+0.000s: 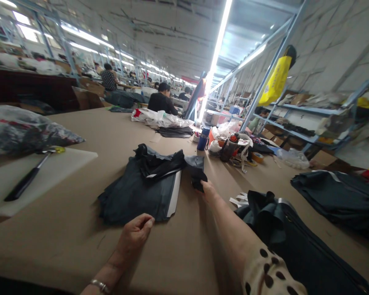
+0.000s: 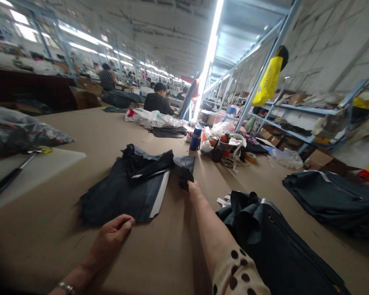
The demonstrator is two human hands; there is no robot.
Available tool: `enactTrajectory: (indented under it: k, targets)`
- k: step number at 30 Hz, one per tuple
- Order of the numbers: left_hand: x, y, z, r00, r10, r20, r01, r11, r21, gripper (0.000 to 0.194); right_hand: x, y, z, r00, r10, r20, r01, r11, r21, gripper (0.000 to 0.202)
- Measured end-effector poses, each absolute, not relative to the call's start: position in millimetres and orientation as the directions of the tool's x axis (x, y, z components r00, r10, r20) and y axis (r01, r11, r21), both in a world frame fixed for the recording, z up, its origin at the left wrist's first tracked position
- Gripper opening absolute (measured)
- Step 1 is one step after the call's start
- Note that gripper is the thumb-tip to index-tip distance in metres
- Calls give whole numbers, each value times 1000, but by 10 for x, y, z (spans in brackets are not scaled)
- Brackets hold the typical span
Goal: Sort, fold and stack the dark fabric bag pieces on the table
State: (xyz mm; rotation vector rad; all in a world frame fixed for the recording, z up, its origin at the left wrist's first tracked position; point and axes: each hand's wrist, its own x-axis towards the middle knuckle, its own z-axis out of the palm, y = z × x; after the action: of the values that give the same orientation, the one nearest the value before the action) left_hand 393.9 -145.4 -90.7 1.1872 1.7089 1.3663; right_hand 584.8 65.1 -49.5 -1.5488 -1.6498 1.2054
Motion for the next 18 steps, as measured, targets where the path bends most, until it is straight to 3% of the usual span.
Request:
enactTrajectory:
  k: [3,6,9,12,14,18]
  targets:
    - [4080,-1379,-861,-446,888,-111,-4,122,993,27,5803,13,-700,-148,963,-226,115,-210,-971,26]
    - [4261,-1284,-842,-403,881,-248,-190,185,964,35,5782,-628,-840,-158,954,-256,-138,-278,-951,26]
    - [4390,-1261,-832,-386,846,-368,-308,258,916,39,5949,-1060,-820,-166,937,-307,-371,-348,-861,25]
    - [4438,-1331,-805,-337,822,-459,-396,319,861,31,6197,-1266,-690,-219,907,-359,-605,-415,-680,23]
    - [4467,-1408,-774,-216,837,-502,-434,379,818,30,6297,-1346,-600,-258,888,-380,-618,-454,-642,25]
    - [4645,-1562,-710,110,842,-527,-480,510,714,34,6272,-1479,-459,-395,862,-317,-408,-474,-781,43]
